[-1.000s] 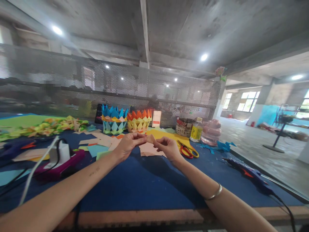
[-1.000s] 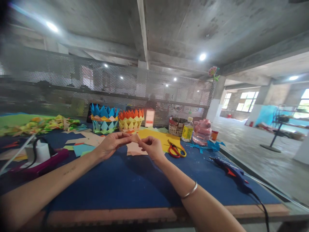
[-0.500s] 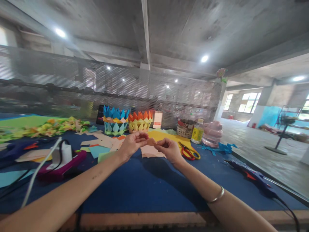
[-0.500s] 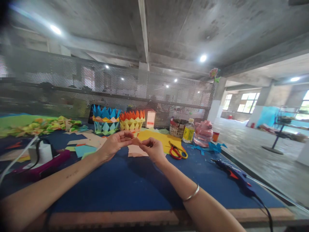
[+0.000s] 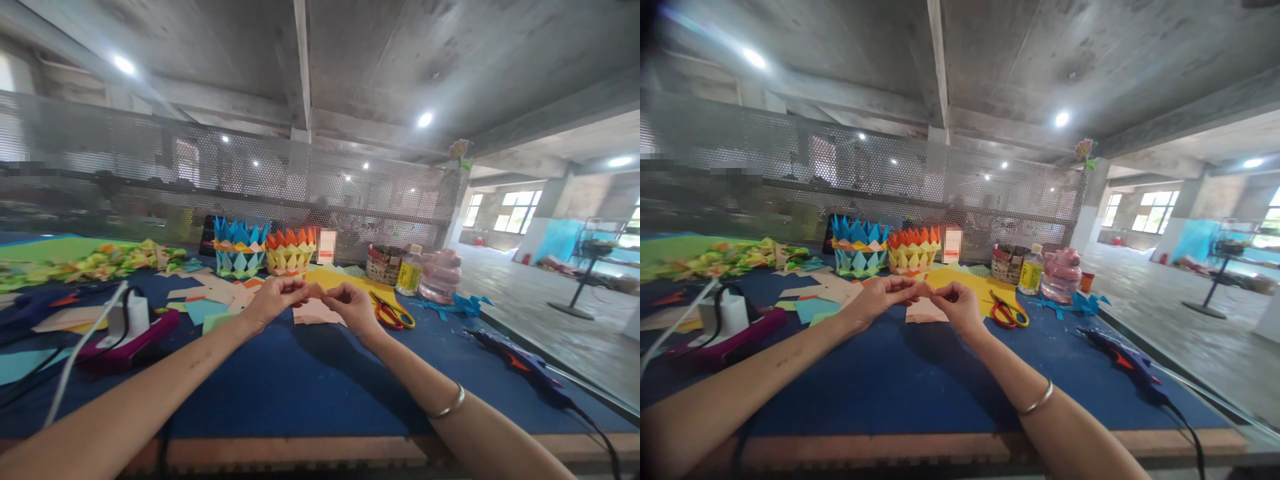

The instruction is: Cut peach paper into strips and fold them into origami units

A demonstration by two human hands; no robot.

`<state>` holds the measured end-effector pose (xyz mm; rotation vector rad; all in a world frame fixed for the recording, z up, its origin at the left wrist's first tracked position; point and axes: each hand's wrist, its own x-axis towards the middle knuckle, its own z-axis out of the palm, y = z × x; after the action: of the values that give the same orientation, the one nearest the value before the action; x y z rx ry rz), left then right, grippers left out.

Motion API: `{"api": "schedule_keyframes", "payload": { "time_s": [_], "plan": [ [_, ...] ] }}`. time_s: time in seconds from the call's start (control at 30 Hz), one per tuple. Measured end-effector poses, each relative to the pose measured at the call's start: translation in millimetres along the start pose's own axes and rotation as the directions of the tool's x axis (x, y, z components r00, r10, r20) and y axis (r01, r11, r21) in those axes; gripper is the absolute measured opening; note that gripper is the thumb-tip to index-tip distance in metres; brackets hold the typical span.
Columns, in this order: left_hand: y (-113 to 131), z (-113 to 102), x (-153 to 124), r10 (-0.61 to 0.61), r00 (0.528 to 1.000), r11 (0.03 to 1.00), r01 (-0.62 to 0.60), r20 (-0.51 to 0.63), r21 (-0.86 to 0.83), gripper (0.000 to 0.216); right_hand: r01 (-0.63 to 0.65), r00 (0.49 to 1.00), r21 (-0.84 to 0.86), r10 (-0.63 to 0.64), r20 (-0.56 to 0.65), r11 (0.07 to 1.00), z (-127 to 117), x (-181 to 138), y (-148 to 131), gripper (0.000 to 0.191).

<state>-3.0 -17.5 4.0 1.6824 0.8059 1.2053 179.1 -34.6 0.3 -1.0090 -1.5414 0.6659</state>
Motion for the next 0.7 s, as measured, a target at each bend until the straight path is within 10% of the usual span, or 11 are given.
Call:
{"api": "schedule_keyframes", "payload": {
  "time_s": [0.7],
  "plan": [
    [5.9, 0.9, -1.4, -0.073, 0.996, 0.996, 0.076, -0.056, 0.05, 0.012, -0.025, 0.998, 0.09, 0.021, 0.054, 0.996, 0.0, 1.4, 4.2, 0.024]
  ]
}}
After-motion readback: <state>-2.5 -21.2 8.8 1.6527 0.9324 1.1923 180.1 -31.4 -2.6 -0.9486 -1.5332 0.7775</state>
